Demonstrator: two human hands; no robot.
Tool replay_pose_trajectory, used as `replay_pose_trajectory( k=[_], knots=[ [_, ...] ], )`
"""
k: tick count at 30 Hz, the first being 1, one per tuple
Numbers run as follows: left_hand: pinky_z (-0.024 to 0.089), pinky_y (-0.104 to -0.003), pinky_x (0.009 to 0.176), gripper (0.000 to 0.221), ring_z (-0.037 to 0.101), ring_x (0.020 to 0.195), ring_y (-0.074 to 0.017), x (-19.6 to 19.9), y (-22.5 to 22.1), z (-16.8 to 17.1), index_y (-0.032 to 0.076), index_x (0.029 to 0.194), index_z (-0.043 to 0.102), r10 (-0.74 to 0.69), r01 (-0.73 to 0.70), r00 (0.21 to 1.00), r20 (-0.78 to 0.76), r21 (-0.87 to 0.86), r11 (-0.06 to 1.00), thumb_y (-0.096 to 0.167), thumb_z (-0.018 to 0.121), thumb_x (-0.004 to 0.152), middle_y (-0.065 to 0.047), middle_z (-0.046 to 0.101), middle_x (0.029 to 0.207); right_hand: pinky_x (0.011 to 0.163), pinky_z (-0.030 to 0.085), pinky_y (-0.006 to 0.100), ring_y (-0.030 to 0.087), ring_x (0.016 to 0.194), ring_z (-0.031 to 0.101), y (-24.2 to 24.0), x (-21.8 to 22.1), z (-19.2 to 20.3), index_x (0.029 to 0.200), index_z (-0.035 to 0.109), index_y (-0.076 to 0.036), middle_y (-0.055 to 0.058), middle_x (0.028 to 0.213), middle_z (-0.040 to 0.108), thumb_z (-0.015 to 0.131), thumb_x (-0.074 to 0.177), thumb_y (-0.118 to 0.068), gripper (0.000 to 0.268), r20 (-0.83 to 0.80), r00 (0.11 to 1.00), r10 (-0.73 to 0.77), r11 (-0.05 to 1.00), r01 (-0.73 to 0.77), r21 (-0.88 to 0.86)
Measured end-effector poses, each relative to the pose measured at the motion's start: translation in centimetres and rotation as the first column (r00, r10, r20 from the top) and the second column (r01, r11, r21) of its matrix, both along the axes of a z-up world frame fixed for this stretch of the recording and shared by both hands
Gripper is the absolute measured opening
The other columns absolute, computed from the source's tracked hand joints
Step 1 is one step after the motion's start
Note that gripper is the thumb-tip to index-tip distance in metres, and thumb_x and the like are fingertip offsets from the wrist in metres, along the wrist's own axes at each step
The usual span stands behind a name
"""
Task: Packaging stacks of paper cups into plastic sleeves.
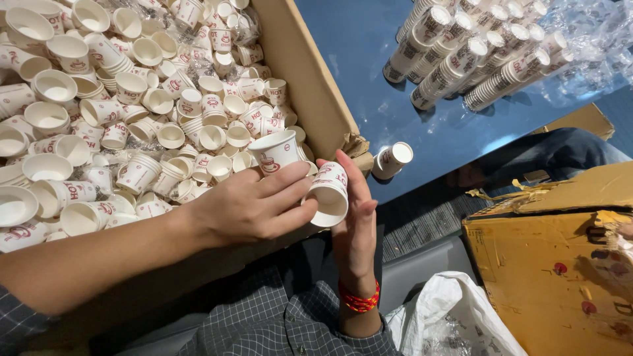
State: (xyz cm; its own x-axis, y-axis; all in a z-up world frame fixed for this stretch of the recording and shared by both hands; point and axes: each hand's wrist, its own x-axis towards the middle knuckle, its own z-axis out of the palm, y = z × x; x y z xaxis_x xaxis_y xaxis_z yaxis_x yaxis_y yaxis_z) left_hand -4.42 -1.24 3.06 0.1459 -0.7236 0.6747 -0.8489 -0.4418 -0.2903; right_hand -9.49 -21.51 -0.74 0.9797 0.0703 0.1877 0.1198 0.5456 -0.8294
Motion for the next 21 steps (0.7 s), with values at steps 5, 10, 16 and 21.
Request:
replay_pose_trajectory(
  k=[5, 10, 16, 21],
  knots=[
    [0.046, -0.025, 0.056, 0.012, 0.062, 0.123, -0.0179, 0.2, 0.0, -0.6, 0.013, 0.105, 0.064, 0.03, -0.03, 1.0, -0.003, 0.083, 0.996, 0.02, 0.064, 0.094, -0.005, 0.066, 0.113, 0.121, 0.042, 0.039, 0.027, 0.14, 0.053, -0.1, -0.3, -1.1, 0.154, 0.039, 0.005, 0.023, 0.153, 0.051, 0.072, 0.1, -0.047, 0.082, 0.139, 0.99, -0.033, 0.943, 0.077, -0.324],
    [0.051, -0.027, 0.069, 0.026, 0.059, 0.124, -0.0189, 0.1, 0.0, 0.2, 0.014, 0.121, 0.065, -0.048, 0.047, 0.998, 0.038, 0.017, 0.999, 0.02, 0.063, 0.097, -0.006, 0.064, 0.121, 0.116, 0.043, 0.042, 0.028, 0.135, 0.054, -0.3, 0.2, -1.5, 0.151, 0.037, 0.008, 0.025, 0.152, 0.05, 0.078, 0.096, -0.047, 0.088, 0.091, 0.974, -0.209, 0.945, 0.225, -0.238],
    [0.05, -0.036, 0.109, 0.038, 0.055, 0.131, -0.0222, 0.2, -0.3, -0.1, 0.012, 0.124, 0.061, -0.244, 0.186, 0.882, 0.403, 0.18, 0.966, 0.002, 0.075, 0.091, -0.007, 0.06, 0.13, 0.12, 0.041, 0.042, 0.029, 0.144, 0.049, 0.8, -0.8, 1.2, 0.161, 0.026, 0.004, 0.023, 0.162, 0.039, 0.057, 0.095, -0.072, 0.106, 0.033, 0.999, -0.036, 0.979, 0.042, -0.201],
    [0.049, -0.056, 0.111, 0.042, 0.047, 0.145, -0.0169, 0.1, -0.5, -0.6, 0.015, 0.134, 0.054, -0.323, 0.281, 0.933, 0.157, 0.243, 0.929, 0.015, 0.063, 0.092, -0.003, 0.05, 0.141, 0.122, 0.036, 0.045, 0.035, 0.146, 0.045, 1.2, -1.4, 2.1, 0.16, 0.025, 0.007, 0.029, 0.162, 0.038, 0.05, 0.09, -0.08, 0.115, -0.096, 0.994, 0.05, 0.986, -0.064, -0.152]
  ],
)
